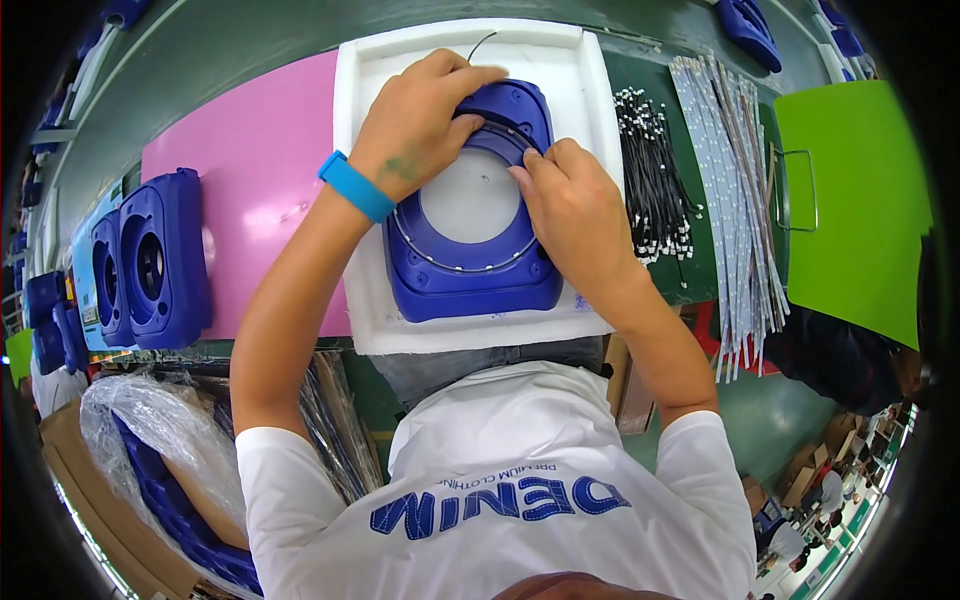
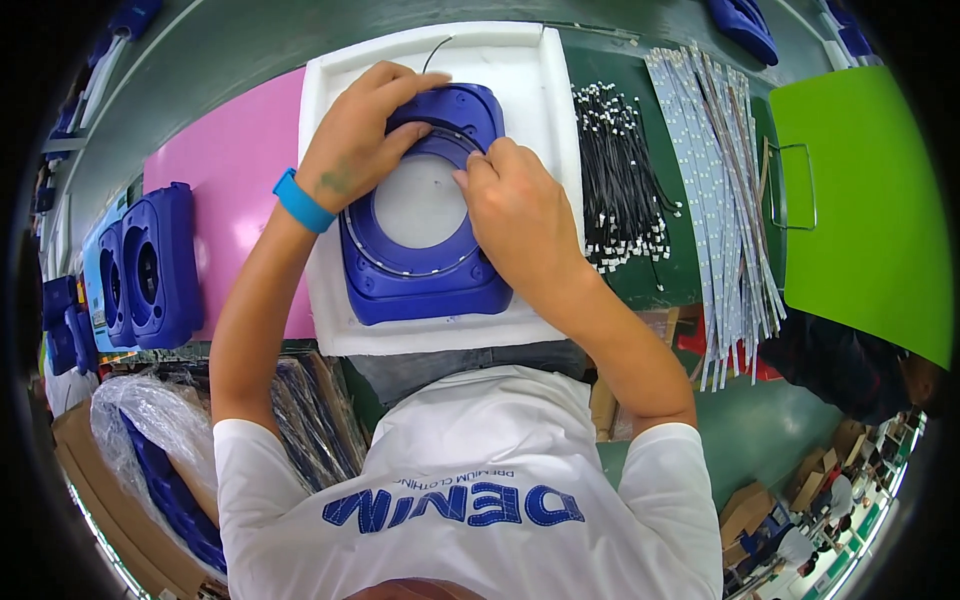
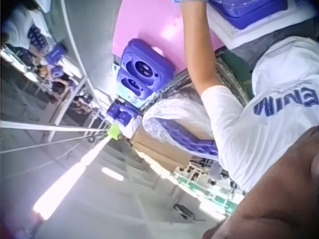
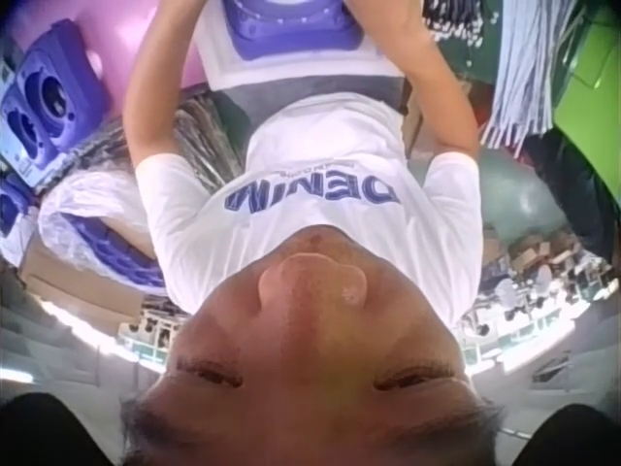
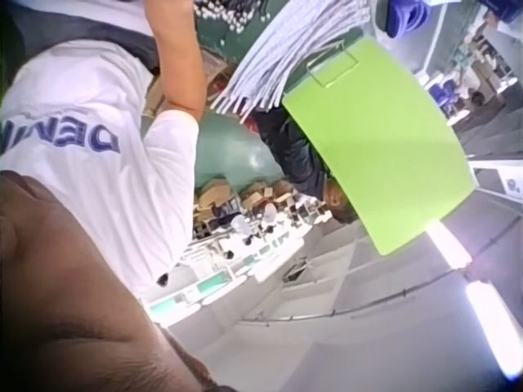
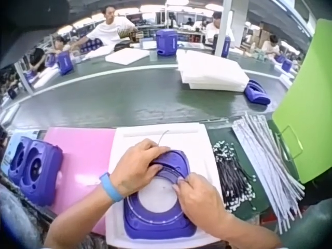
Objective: The person assembles electronic components by hand, inserting LED strips and wires into plastic housings.
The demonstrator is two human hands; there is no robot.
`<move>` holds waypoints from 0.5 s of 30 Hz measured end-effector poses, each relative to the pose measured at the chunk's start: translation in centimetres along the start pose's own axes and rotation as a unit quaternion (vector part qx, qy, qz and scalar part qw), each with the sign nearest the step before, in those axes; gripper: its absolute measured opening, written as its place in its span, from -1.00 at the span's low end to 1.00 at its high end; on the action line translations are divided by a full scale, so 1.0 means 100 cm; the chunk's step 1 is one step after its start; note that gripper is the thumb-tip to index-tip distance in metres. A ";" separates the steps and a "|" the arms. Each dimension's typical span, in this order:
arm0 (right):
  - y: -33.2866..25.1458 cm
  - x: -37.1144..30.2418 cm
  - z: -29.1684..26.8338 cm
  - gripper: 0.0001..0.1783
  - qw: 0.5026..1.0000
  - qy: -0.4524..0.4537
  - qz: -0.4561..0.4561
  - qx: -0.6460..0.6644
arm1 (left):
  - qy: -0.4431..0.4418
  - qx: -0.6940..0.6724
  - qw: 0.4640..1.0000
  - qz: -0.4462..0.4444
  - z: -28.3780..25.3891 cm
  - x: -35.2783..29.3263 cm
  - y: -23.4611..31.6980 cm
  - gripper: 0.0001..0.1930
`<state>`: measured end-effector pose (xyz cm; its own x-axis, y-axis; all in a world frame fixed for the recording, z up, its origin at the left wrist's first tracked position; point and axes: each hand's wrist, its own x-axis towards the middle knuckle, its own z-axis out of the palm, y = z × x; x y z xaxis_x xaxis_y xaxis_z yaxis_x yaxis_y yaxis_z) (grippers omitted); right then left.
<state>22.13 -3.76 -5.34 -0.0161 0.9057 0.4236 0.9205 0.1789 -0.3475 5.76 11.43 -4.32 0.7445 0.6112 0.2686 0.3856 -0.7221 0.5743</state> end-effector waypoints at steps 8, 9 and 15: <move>0.004 -0.007 -0.012 -0.71 0.997 -0.003 0.016 0.072 | 0.003 -0.043 0.999 0.020 -0.006 -0.023 -0.025 -0.27; 0.003 -0.012 -0.016 -0.65 0.994 -0.001 0.008 0.111 | 0.037 -0.070 0.997 -0.007 -0.008 -0.031 -0.025 -0.26; -0.014 -0.040 -0.023 -0.51 0.985 -0.017 -0.036 0.165 | 0.078 -0.039 0.995 -0.057 -0.005 -0.033 -0.015 -0.38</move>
<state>21.81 -8.52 -4.68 -0.0941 0.8977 0.4305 0.7394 0.3526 -0.5736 2.41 10.64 -5.70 0.6032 0.7342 0.3117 0.4146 -0.6225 0.6638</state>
